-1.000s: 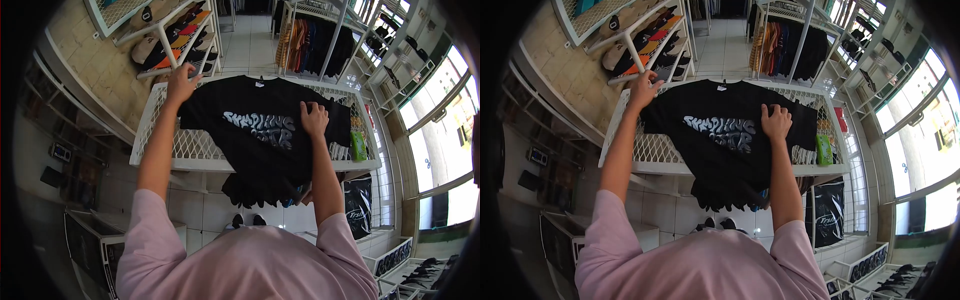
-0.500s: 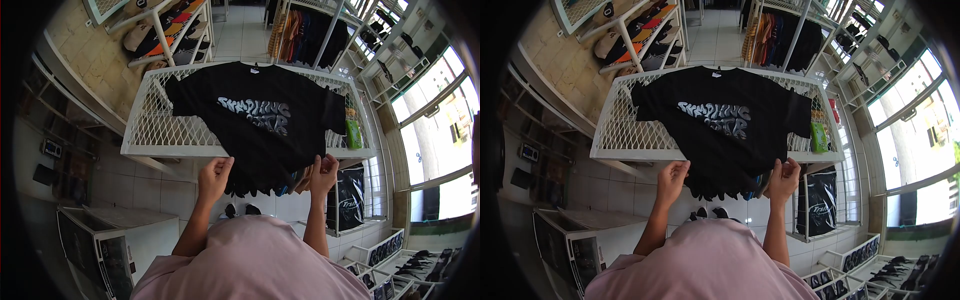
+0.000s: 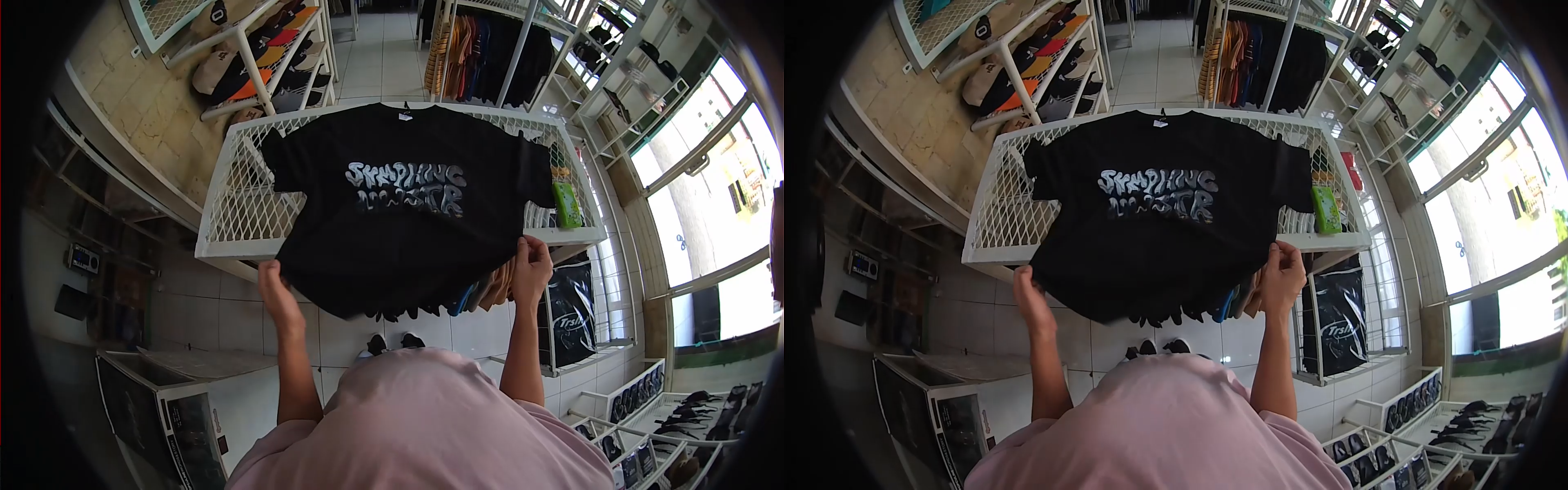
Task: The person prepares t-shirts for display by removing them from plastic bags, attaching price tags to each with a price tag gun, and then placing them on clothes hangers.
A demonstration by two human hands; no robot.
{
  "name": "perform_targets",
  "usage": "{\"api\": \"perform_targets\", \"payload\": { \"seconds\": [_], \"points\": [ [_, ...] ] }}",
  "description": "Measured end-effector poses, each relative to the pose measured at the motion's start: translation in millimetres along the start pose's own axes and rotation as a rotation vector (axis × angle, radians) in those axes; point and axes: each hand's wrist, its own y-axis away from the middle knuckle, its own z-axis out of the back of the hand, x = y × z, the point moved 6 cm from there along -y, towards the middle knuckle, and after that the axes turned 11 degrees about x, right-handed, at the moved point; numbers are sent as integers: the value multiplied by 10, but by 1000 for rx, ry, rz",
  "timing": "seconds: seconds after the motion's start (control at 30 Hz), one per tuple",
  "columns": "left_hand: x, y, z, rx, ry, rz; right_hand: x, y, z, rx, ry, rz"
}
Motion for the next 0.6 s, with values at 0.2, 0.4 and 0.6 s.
{"api": "perform_targets", "payload": {
  "seconds": [0.2, 0.4, 0.6],
  "points": [
    [178, 6, 415, 91, -279, 99, -94, -3, -36, 18, -227, 27],
    [133, 255, -69, 407, -179, 283, -375, -106, -77, 118, -462, -27],
    [209, 178, -166, 516, 62, 245, -196, -9, -40, 228, -345, -257]
  ]
}}
